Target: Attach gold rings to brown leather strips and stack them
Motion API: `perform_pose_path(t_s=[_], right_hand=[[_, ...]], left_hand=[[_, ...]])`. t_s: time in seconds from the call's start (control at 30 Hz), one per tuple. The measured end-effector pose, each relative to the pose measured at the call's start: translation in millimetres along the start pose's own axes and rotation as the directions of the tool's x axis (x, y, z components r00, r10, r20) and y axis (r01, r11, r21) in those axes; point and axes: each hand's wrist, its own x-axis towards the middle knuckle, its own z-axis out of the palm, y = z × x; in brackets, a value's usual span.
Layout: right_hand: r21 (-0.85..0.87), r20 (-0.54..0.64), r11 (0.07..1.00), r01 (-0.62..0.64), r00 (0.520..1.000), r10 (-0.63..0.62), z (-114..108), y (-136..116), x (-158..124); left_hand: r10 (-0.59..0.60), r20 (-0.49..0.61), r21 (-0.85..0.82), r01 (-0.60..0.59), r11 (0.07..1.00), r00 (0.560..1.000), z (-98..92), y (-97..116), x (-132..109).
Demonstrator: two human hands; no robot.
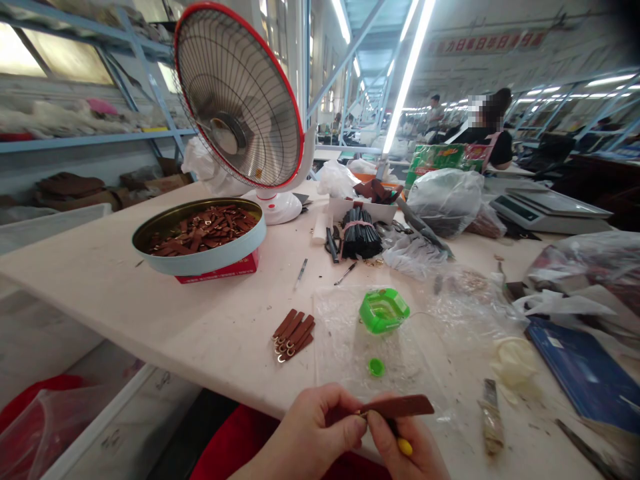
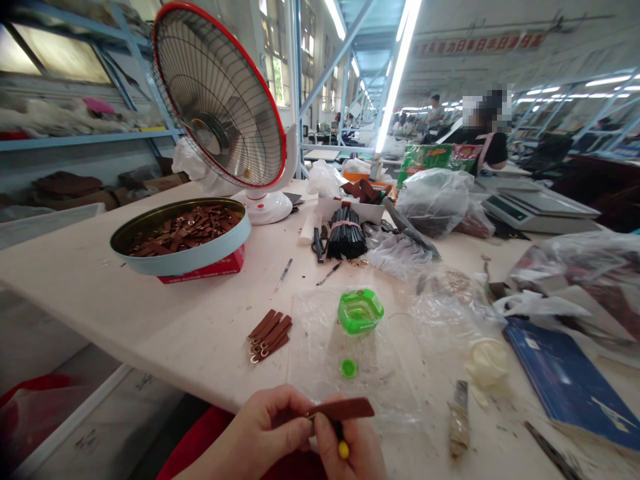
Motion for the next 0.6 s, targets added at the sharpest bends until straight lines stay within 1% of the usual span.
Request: perform_pose_path(t_s=[0.13, 0.2, 0.27, 0.33, 0.43, 0.5, 0.6], right_hand=[[-0.003, 0.030, 1.000, -0.021, 0.999, 0.021, 0, -1, 6], [0.001, 0.039, 0.999, -0.048, 0.998, 0.048, -4, -3, 10], [-0.006, 0.033, 0.996, -0.084, 0.996, 0.084, -14, -3, 15], [-0.033, -0.032, 0.992, -0.122, 0.992, 0.121, -27, 2, 22], [-0.078, -0.191, 0.983, -0.165, 0.970, 0.148, -45, 19, 32], [-0.057, -0.277, 0.978, -0.202, 0.944, 0.179, -50, 32, 40], [0.058, -0.359, 0.973, -0.223, 0.905, 0.228, -47, 49, 51]], left_hand=[[0.024, -0.045, 0.074, -0.020, 0.997, 0.999, 0.8, 4, 2], [0.029, -0.075, 0.058, -0.025, 0.998, 0.997, 2.3, 4, 8], [0.008, -0.113, 0.023, -0.005, 1.000, 0.994, 3.1, 3, 15], [-0.019, -0.141, -0.016, 0.017, 1.000, 0.990, 3.1, 0, 22], [-0.053, -0.163, -0.067, 0.042, 0.997, 0.985, 2.4, -3, 30], [-0.071, -0.179, -0.079, 0.058, 0.995, 0.981, 1.9, -4, 34], [-0.078, -0.204, -0.079, 0.063, 0.995, 0.976, 0.2, -2, 39]])
